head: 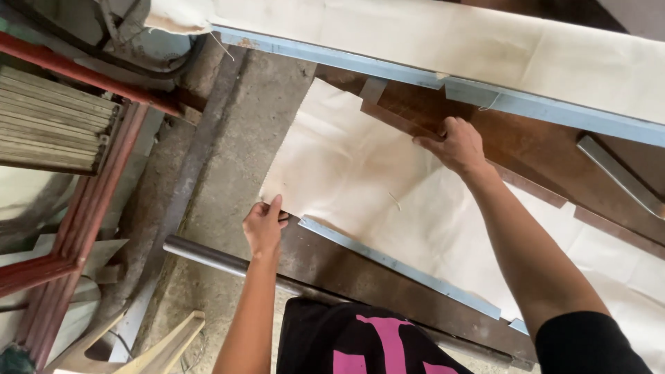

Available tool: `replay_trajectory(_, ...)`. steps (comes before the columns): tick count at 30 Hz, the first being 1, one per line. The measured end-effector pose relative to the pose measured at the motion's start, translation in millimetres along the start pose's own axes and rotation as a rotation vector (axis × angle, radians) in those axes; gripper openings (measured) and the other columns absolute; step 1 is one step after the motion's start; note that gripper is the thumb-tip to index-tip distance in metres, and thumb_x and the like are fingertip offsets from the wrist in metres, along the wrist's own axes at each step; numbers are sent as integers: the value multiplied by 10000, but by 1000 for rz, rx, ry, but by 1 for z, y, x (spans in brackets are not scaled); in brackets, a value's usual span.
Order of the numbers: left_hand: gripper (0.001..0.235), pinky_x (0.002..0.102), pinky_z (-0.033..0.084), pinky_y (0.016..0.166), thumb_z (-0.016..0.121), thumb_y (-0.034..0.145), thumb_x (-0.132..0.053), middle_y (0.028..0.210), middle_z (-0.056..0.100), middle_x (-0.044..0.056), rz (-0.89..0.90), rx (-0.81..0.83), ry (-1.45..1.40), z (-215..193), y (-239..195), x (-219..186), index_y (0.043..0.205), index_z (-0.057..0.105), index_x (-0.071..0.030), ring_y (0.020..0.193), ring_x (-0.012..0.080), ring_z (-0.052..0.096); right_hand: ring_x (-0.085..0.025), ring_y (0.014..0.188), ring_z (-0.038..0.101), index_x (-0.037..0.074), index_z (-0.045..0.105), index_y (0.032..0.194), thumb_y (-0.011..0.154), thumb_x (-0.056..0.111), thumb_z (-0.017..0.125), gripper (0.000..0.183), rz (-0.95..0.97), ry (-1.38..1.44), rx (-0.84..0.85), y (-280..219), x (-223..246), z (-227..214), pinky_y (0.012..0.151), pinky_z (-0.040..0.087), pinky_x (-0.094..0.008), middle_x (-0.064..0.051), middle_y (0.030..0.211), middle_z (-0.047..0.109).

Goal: Marking and cutting a long strip of white material on a workbench using metal guides and cutting tools.

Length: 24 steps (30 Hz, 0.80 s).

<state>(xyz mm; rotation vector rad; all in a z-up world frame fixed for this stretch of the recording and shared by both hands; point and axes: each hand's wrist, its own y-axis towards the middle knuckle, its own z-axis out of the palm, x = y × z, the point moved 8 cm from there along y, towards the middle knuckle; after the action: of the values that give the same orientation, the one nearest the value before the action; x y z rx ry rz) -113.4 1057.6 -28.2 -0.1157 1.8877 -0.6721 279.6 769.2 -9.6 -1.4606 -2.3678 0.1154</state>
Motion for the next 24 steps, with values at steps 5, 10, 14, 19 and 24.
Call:
replay_trajectory(5, 334, 430, 660, 715, 722, 978, -221, 905, 685, 259, -138, 98, -66, 10, -8, 11, 1053, 635, 92, 808, 349, 756, -440, 957, 689, 37, 618, 1060, 914, 661, 715, 648, 21, 99, 123, -5, 6, -4, 811, 532, -518, -234, 956, 687)
replay_trajectory(10, 281, 436, 653, 744, 700, 990, -231, 891, 723, 222, -187, 138, -30, 17, -10, 7, 1029, 655, 44, 797, 285, 772, -339, 818, 728, 153, 684, 924, 964, 680, 707, 529, 31, 181, 79, 2, -10, 3, 703, 541, -436, -93, 825, 718)
replay_trajectory(14, 212, 445, 653, 706, 662, 991, -187, 812, 698, 199, -160, 118, -77, 12, 2, 30, 967, 624, 20, 732, 254, 749, -347, 722, 687, 161, 670, 847, 959, 691, 706, 543, -1, 195, 49, -5, -4, 2, 653, 519, -435, -102, 737, 674)
replay_trajectory(19, 229, 417, 671, 626, 652, 1005, -163, 814, 717, 256, -23, 76, 81, 11, -2, 21, 972, 641, 63, 679, 286, 751, -346, 663, 671, 128, 626, 851, 988, 639, 706, 535, -12, 104, 27, -4, 3, 4, 600, 505, -430, -109, 694, 645)
replay_trajectory(24, 237, 297, 648, 442, 668, 1002, -249, 726, 739, 178, 27, 38, 257, 9, -6, 15, 979, 687, -14, 507, 230, 716, -336, 672, 678, 144, 651, 875, 982, 674, 719, 545, 41, 105, 58, 1, -11, 17, 595, 505, -423, -96, 704, 658)
